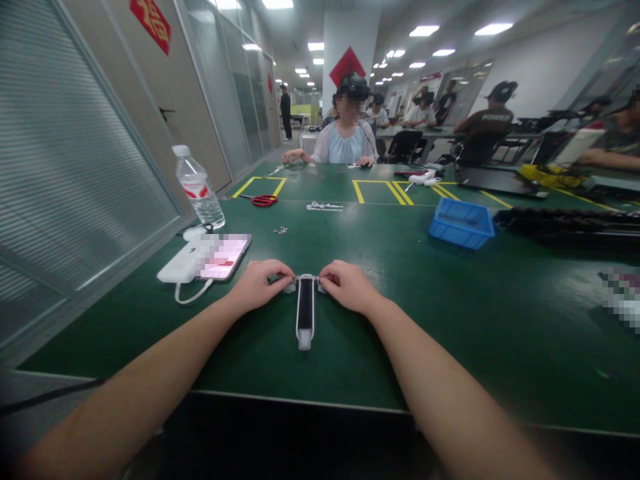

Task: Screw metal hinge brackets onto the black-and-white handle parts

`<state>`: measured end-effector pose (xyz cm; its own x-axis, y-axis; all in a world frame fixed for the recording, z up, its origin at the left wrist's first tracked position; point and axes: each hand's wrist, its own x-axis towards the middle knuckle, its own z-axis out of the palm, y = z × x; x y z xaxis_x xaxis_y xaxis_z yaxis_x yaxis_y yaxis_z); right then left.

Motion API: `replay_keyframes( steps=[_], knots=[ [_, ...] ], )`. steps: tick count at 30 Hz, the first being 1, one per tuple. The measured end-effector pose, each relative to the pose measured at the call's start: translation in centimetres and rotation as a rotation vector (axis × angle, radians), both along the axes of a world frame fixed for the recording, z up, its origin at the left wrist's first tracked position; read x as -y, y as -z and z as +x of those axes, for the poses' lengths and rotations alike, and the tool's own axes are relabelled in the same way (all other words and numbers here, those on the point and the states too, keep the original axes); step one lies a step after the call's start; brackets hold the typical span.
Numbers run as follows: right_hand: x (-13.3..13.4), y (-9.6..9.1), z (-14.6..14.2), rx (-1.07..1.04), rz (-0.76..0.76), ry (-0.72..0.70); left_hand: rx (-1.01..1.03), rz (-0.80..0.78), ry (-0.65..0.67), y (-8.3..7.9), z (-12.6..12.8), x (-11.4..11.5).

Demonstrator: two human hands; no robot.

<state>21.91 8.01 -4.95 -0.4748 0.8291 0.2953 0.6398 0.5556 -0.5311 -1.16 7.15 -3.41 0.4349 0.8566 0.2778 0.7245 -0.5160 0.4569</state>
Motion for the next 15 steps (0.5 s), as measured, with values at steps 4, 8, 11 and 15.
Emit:
replay_keyframes(
  steps=[4, 8, 11, 15],
  knots=[
    [0.03, 0.01, -0.04, -0.004, 0.002, 0.000, -0.027, 0.004, -0.016, 0.14, -0.04, -0.07],
    [0.04, 0.01, -0.01, -0.004, -0.001, 0.001, -0.051, 0.018, -0.007, 0.16, -0.07, -0.04],
    [0.06, -0.06, -0.01, -0.003, 0.000, 0.000, -0.027, 0.024, 0.003, 0.11, -0.07, 0.05],
    [0.04, -0.07, -0.02, 0.006, 0.000, 0.001, 0.002, 0.042, 0.018, 0.06, -0.06, 0.07]
  ],
)
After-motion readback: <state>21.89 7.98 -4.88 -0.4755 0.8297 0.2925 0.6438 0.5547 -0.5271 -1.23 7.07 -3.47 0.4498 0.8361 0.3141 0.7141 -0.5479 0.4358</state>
